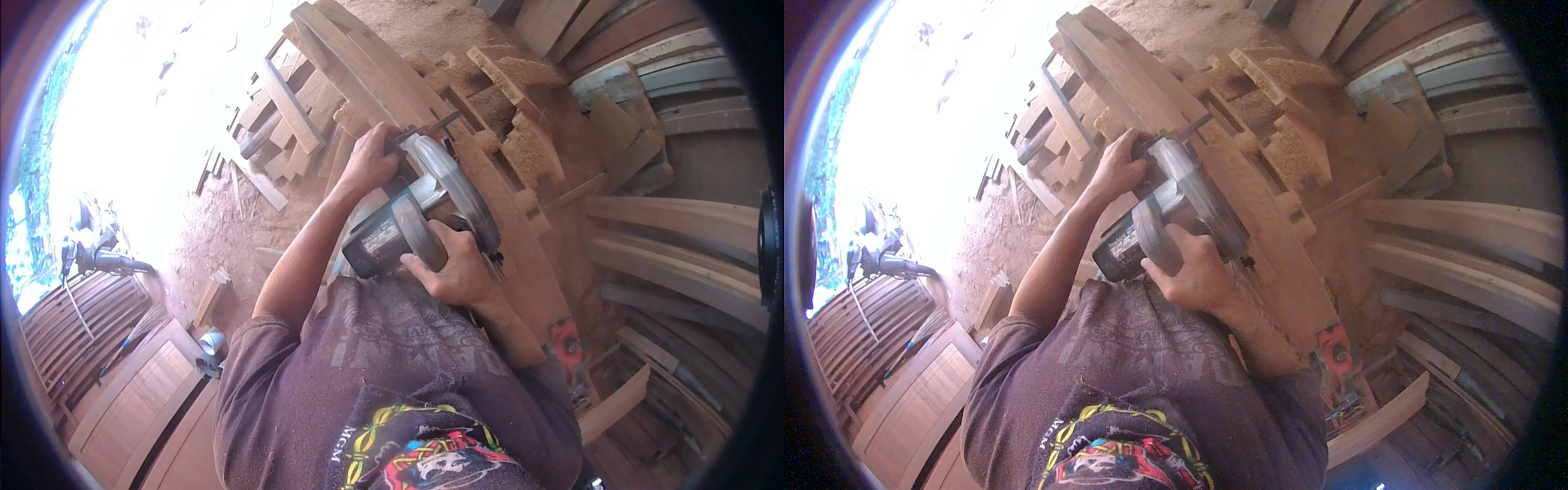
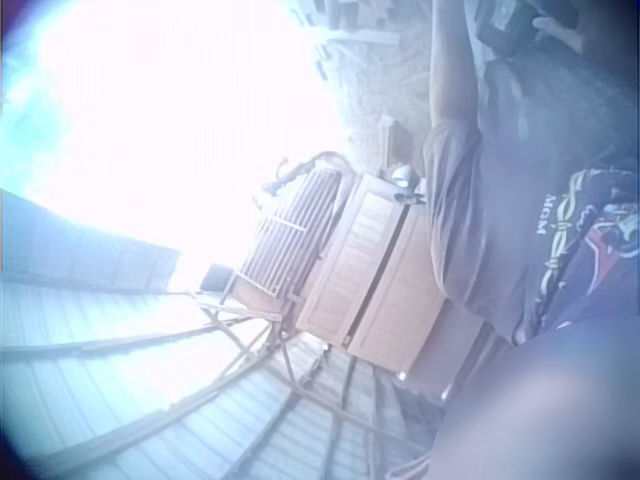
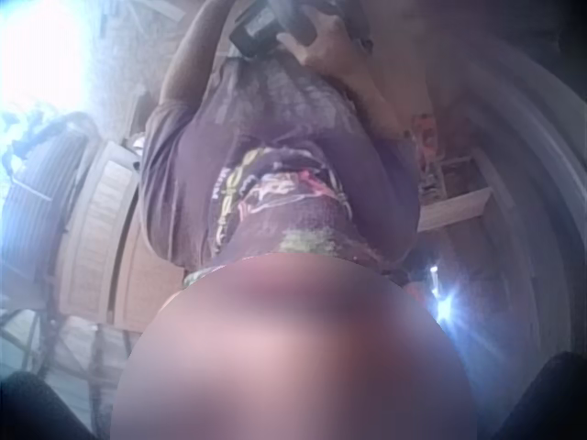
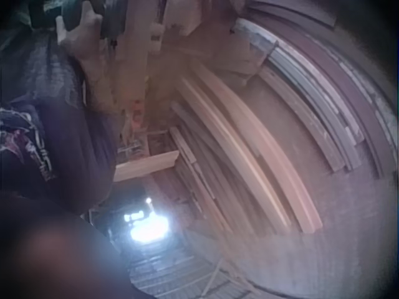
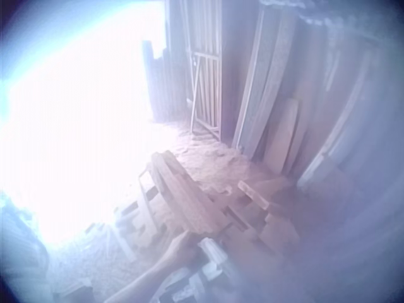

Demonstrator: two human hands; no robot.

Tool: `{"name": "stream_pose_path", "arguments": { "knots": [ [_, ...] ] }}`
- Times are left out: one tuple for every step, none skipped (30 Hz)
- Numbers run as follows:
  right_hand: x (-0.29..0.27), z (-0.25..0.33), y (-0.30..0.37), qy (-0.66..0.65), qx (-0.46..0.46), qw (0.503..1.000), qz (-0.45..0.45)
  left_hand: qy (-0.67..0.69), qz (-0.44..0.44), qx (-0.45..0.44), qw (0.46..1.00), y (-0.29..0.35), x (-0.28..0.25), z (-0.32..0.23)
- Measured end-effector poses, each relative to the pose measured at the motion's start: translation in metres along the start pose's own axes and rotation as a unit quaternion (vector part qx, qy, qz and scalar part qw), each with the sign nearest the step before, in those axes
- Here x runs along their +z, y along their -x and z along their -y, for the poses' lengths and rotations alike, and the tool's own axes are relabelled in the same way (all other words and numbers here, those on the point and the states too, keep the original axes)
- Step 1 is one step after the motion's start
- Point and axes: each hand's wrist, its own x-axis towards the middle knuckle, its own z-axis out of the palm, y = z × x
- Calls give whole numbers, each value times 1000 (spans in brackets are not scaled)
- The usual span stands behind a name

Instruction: The person uses a circular saw to cut a wooden plank on a workbench. They then measure the cut piece with a tape measure and place it aside.

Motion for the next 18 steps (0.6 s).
{"name": "stream_pose_path", "arguments": {
  "knots": [
    [1,-1,-1,-3,-2,1000,-2,-1,1,-1,1000,0,-1,-1],
    [1,0,-2,-5,-3,1000,-4,0,2,-3,1000,-1,-3,-2],
    [1,1,-3,-2,-3,1000,-5,2,2,-5,1000,-1,-5,-4],
    [1,3,-4,1,-3,1000,-6,3,3,-8,1000,-2,-6,-6],
    [0,4,-3,4,-5,1000,-5,4,1,-9,1000,-1,-4,-5],
    [-1,4,-2,3,-5,1000,-4,5,-1,-11,1000,-1,-3,-3],
    [-1,4,0,2,-6,1000,-3,6,-4,-12,1000,0,-1,-2],
    [-1,4,-1,1,-5,1000,-3,2,-5,-7,1000,-1,-1,-2],
    [-1,4,-1,-1,-4,1000,-3,-1,-7,-2,1000,-1,-2,-2],
    [-1,4,-1,-3,-3,1000,-3,-5,-9,4,1000,-1,-2,-3],
    [0,4,-1,-5,0,1000,-3,-5,-10,4,1000,-2,-2,-2],
    [0,4,-1,-1,2,1000,-1,-6,-10,5,1000,-2,-3,-2],
    [0,4,-1,2,4,1000,2,-7,-11,5,1000,-2,-4,-1],
    [0,5,-1,6,6,1000,4,3,-7,5,1000,-2,-5,-3],
    [0,5,-1,8,1,1000,2,13,-4,4,1000,-1,-7,-4],
    [1,4,-1,10,-4,1000,0,22,-1,3,1000,-1,-8,-5],
    [1,4,-1,11,-10,1000,-1,22,0,-1,1000,-1,-9,-7],
    [1,5,-1,11,-6,1000,1,21,0,-5,1000,-1,-10,-8]
  ]
}}
